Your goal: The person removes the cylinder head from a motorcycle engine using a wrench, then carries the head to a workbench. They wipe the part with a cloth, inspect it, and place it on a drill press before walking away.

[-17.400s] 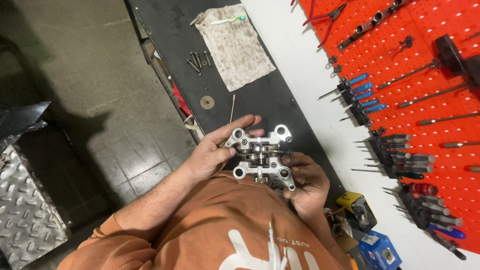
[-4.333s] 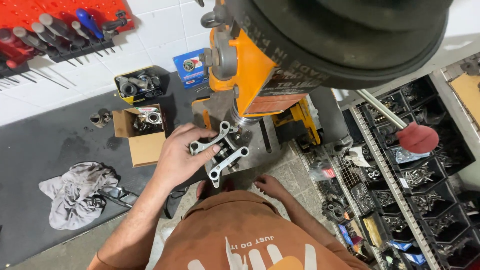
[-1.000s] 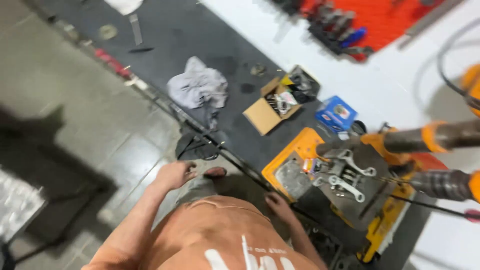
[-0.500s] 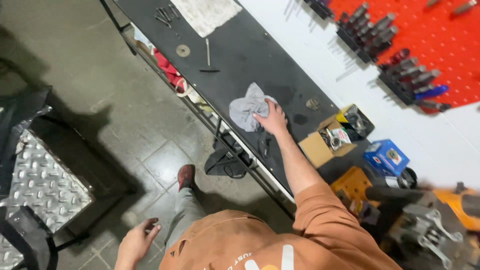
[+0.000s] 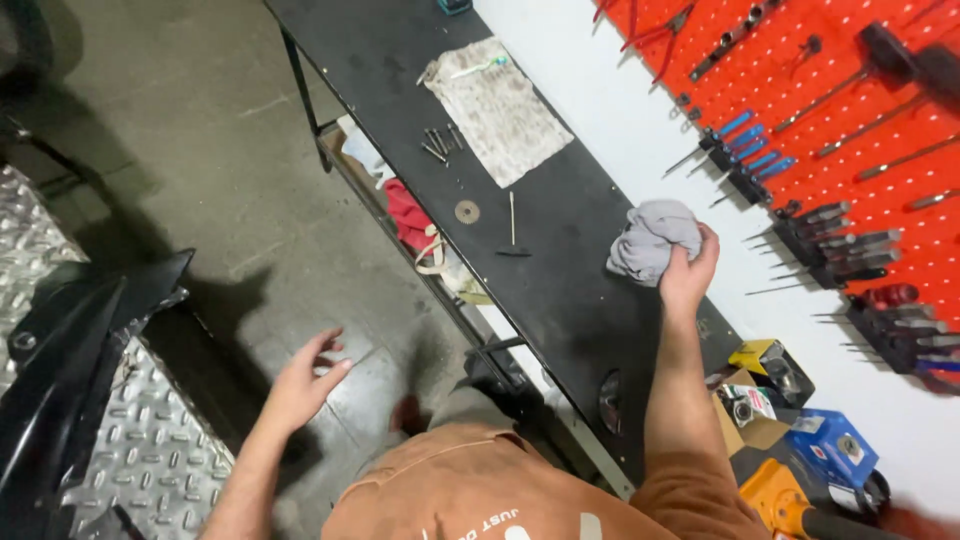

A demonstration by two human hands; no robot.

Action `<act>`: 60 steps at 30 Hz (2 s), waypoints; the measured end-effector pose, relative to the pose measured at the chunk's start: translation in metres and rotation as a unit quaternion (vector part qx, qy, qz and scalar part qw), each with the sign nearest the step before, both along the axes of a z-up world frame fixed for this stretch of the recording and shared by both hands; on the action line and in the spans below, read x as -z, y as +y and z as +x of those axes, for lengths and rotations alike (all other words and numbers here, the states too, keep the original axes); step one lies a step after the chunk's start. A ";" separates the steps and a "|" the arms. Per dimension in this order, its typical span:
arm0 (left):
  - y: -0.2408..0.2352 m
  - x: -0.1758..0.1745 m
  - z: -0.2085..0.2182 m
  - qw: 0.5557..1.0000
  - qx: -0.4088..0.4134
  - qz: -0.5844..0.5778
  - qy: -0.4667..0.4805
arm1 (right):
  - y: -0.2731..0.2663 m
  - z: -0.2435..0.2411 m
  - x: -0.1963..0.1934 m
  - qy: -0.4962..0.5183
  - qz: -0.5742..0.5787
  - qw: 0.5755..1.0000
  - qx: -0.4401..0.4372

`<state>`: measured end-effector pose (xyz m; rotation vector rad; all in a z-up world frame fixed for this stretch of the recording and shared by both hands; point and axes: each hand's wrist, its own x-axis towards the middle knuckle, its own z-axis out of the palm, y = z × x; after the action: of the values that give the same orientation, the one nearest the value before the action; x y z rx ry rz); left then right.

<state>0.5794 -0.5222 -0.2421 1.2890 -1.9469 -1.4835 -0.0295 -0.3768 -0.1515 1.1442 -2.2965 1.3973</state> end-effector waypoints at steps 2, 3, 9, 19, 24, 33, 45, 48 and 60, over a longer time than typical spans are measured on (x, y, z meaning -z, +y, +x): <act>-0.030 -0.020 -0.056 0.990 0.028 0.057 0.126 | -0.037 0.050 -0.045 -0.089 -0.096 0.989 -0.072; -0.044 -0.032 -0.083 0.961 0.056 0.120 0.242 | -0.056 0.076 -0.065 -0.183 -0.182 0.955 -0.145; -0.086 -0.087 -0.197 0.906 -0.043 -0.126 0.402 | -0.171 0.286 0.044 -0.585 -0.092 0.722 -0.357; -0.373 -0.056 -0.130 0.737 -0.280 0.232 0.570 | -0.376 0.327 -0.036 0.071 0.167 0.770 -0.612; -0.434 -0.007 -0.164 0.754 -0.162 0.355 0.528 | -0.518 0.352 -0.030 -0.048 0.071 0.896 -0.435; -0.540 -0.070 -0.127 0.982 0.058 -0.102 0.146 | -0.789 0.314 0.054 -0.553 -0.041 0.750 -0.360; -0.918 -0.013 -0.031 0.923 -0.252 -0.169 0.237 | -0.954 0.420 0.064 -0.642 0.188 0.535 -0.516; -1.003 -0.060 -0.062 0.953 -0.136 -0.188 0.193 | -1.026 0.409 0.013 -0.581 0.235 0.576 -0.525; -1.146 -0.105 -0.136 0.847 0.444 -0.237 -0.171 | -1.186 0.263 0.089 0.344 0.580 0.729 -0.122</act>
<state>0.4437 -1.6685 -0.1367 0.4209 -3.1455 -0.9526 0.2334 -1.5626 -0.2410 1.8287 -2.2919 -0.6849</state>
